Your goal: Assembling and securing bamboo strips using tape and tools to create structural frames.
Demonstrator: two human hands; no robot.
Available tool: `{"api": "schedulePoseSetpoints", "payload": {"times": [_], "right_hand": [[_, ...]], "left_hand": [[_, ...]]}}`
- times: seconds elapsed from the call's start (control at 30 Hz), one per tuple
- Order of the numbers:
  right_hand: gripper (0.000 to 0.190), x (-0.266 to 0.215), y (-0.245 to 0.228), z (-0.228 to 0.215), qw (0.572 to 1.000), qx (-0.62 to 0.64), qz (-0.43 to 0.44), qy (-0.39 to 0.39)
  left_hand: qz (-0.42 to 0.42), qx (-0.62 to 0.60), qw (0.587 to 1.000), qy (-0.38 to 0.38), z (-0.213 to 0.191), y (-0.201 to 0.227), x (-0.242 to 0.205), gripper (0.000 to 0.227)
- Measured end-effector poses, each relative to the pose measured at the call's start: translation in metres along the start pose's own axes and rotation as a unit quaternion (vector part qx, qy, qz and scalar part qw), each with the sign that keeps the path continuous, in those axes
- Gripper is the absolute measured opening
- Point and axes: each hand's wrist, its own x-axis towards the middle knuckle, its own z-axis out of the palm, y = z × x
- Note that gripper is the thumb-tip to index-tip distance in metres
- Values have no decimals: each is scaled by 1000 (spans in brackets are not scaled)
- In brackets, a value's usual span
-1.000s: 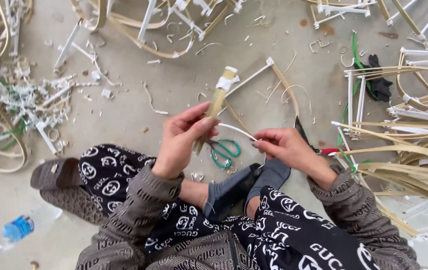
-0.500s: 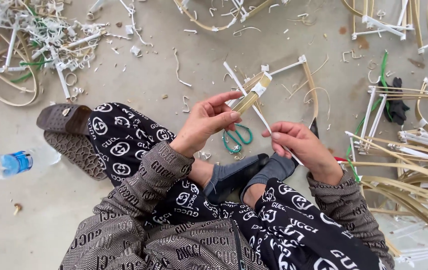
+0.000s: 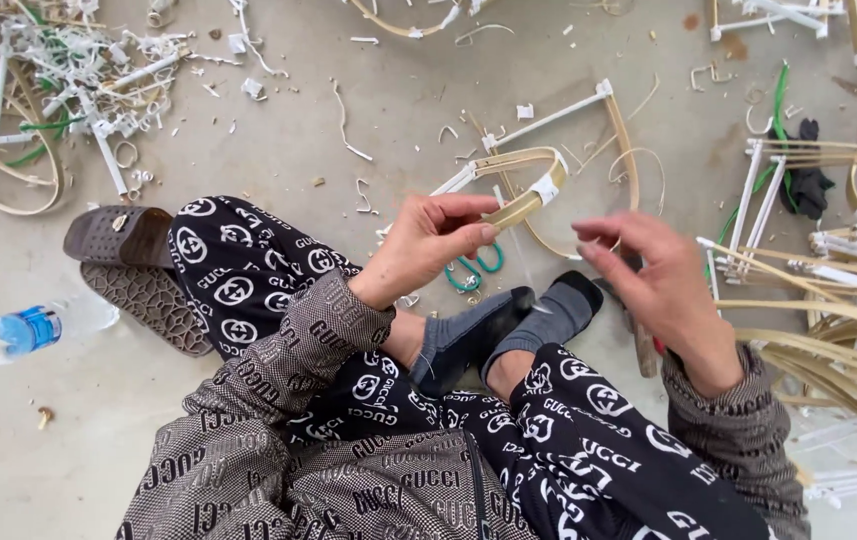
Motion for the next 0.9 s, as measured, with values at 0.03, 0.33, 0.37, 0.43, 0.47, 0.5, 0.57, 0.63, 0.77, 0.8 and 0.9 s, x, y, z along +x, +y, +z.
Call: {"api": "schedulePoseSetpoints", "payload": {"times": [0.03, 0.33, 0.37, 0.43, 0.47, 0.5, 0.57, 0.63, 0.77, 0.8, 0.9], "right_hand": [[24, 7, -15, 0, 1000, 1, 6, 4], [11, 54, -34, 22, 993, 11, -115, -11], [12, 55, -35, 22, 991, 9, -135, -7], [13, 54, -35, 22, 988, 8, -153, -5], [15, 53, -33, 23, 982, -35, -185, 15], [16, 52, -31, 24, 972, -78, -217, 36], [20, 51, -29, 24, 964, -111, -238, 43], [24, 52, -26, 21, 954, -144, -259, 51], [43, 57, -4, 24, 908, -197, -360, 87], [47, 59, 5, 27, 901, -184, -379, 100], [43, 62, 17, 36, 901, -126, -401, 105]], "left_hand": [[-4, 1, 1000, -6, 4, 2, -1, 36], [28, 65, 997, -42, 13, 11, -4, 28], [26, 55, 997, -50, 13, 14, -4, 29], [22, 44, 997, -58, 13, 16, -3, 30], [22, 60, 996, -57, 13, 16, -1, 28], [23, 76, 995, -55, 12, 15, 0, 26], [19, 49, 997, -65, 9, 16, 2, 27], [14, 23, 997, -75, 4, 17, 7, 27], [-62, 11, 997, -45, -2, 29, 13, 27], [-116, -8, 993, -32, -2, 37, 15, 28], [-100, -4, 995, -18, -1, 28, 15, 29]]}}
